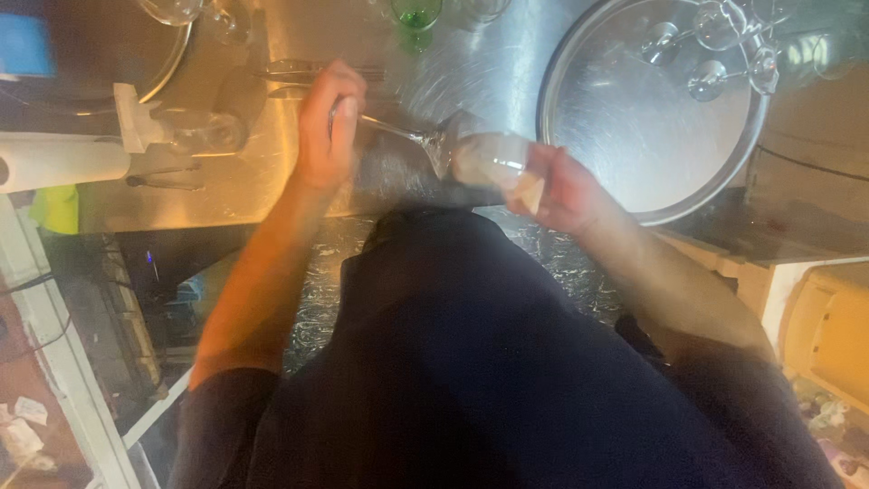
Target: The person wipes several wine glasses with a cloth at a stainless steel counter. They handle each glass individually, wiping the bowl and stem before placing it down or moving to the next one.
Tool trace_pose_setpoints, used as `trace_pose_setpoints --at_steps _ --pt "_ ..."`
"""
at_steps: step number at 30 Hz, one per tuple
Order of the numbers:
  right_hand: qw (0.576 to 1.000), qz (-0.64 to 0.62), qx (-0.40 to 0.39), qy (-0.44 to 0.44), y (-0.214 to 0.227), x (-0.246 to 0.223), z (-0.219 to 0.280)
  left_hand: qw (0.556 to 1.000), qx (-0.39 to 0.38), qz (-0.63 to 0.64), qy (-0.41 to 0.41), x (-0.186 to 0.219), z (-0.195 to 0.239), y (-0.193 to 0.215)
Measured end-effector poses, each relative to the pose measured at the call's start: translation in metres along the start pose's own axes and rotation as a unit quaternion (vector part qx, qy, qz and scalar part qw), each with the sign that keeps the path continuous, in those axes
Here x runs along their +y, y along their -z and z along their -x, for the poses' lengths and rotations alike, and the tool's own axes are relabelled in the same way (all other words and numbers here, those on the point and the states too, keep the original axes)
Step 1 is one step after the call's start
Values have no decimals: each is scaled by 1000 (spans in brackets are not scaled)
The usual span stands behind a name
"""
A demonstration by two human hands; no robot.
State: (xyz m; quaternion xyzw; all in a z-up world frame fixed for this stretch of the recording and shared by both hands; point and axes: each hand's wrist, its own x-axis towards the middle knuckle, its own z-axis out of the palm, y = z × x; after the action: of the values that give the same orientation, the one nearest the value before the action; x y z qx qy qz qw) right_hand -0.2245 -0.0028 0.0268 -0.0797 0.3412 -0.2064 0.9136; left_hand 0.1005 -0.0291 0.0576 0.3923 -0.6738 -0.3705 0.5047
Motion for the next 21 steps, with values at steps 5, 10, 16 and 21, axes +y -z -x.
trace_pose_setpoints --at_steps 5,10,16,21 --pt "967 235 -65 68 29 10 -4 986 72 3 153 -18 23 -7" --pt "636 728 -98 235 3 0 -14 836 17 116 537 -24 13 1" --pt "975 115 -160 102 -1 5 -12 974 -53 39 218 -7 18 20" --pt "995 53 3 79 32 14 -11 998 39 2 57 -36 27 5"
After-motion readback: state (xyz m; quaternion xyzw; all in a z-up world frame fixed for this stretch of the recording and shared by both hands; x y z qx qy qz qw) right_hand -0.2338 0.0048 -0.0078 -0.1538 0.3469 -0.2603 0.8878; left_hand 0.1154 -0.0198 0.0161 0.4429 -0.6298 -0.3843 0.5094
